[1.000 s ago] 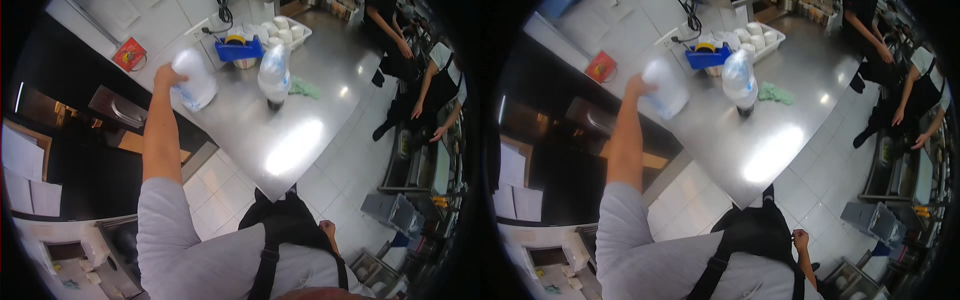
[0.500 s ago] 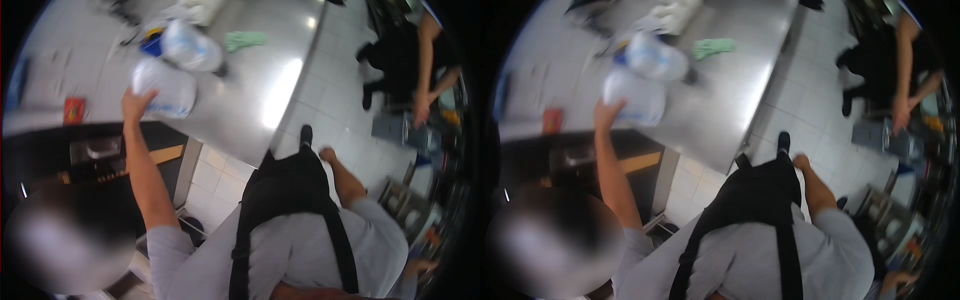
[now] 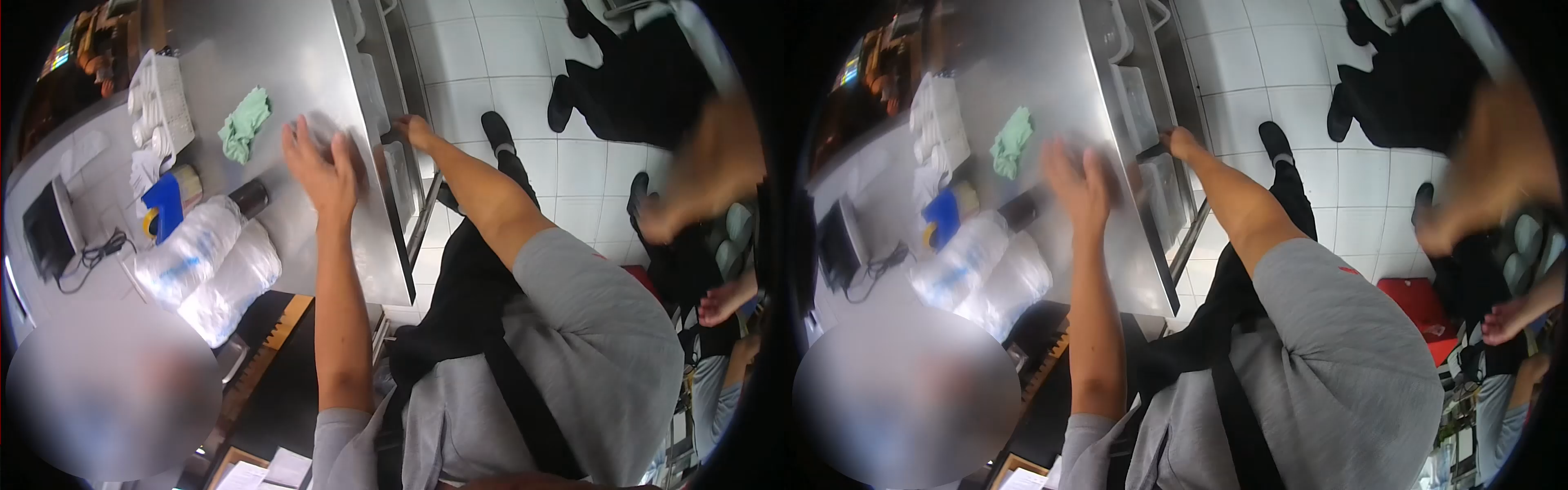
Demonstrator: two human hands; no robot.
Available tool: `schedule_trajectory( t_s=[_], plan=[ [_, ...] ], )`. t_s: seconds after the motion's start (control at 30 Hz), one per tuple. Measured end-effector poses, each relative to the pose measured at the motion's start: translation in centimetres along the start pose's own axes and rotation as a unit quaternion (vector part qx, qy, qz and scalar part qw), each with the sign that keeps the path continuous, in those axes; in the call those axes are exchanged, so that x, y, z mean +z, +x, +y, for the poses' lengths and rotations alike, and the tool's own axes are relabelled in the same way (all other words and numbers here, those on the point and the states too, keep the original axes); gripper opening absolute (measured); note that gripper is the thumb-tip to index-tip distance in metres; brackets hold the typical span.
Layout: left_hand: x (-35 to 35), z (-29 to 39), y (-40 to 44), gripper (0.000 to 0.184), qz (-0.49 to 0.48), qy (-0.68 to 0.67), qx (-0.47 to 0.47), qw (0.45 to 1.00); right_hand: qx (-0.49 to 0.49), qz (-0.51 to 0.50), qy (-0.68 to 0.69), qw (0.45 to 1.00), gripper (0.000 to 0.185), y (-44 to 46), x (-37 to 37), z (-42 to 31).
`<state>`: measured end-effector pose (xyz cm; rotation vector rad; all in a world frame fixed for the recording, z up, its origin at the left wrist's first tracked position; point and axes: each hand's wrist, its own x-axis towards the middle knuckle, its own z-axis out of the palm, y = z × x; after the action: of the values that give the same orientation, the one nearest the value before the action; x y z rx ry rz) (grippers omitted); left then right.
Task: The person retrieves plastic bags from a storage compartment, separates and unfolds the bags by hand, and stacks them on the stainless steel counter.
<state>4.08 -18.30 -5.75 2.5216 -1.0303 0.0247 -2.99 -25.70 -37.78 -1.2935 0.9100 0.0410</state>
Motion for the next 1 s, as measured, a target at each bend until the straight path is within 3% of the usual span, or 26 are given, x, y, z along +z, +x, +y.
schedule_trajectory(
  t_s=[0.03,0.07,0.13,0.23,0.33,0.43,0.5,0.57,0.63,0.67,0.77,0.87,1.0],
  plan=[
    [1.8,-0.2,0.8,0.065,0.001,0.055,0.003,0.999,0.018,0.0,0.115,0.993,0.052,0.8,1.1,0.0],
    [3.2,-0.4,1.4,0.065,0.003,0.107,0.006,0.994,0.0,0.017,0.091,0.996,0.052,2.1,1.9,-0.2],
    [4.1,-1.1,1.9,0.063,0.013,0.085,0.014,0.996,-0.033,0.044,0.04,0.998,0.053,7.0,3.5,1.3],
    [3.7,-1.0,1.7,0.061,0.003,0.079,0.007,0.997,-0.036,0.097,0.171,0.98,0.047,11.5,6.1,2.5],
    [3.7,-0.9,2.0,0.061,0.002,0.08,0.013,0.997,0.007,0.118,0.155,0.981,0.047,9.8,3.9,-1.2],
    [3.6,-1.0,1.9,0.061,0.002,0.078,0.018,0.997,0.067,0.072,0.115,0.989,0.047,9.6,3.3,-2.5],
    [3.5,-0.8,1.9,0.061,0.004,0.081,0.018,0.997,0.025,0.045,0.039,0.998,0.055,11.4,4.2,-1.1],
    [3.4,-0.6,2.1,0.062,0.005,0.084,0.019,0.996,0.046,0.048,0.047,0.997,0.063,13.0,4.1,-0.8],
    [3.4,-0.7,2.0,0.061,0.0,0.088,0.014,0.996,0.142,0.077,0.142,0.977,0.07,11.7,3.8,-1.4],
    [3.3,-0.6,1.8,0.061,-0.004,0.086,0.014,0.996,0.03,0.071,-0.01,0.997,0.081,10.7,2.4,-1.3],
    [3.4,-0.4,2.0,0.063,-0.004,0.072,0.01,0.997,0.173,0.122,0.149,0.966,0.089,10.0,-0.6,0.4],
    [3.5,-0.7,2.0,0.066,0.0,0.06,0.009,0.998,0.132,0.085,0.117,0.981,0.094,9.0,-5.6,2.2],
    [3.5,-0.8,1.8,0.06,0.002,0.08,0.007,0.997,0.145,0.018,0.225,0.964,0.098,2.8,-10.1,-3.8]
  ],
)
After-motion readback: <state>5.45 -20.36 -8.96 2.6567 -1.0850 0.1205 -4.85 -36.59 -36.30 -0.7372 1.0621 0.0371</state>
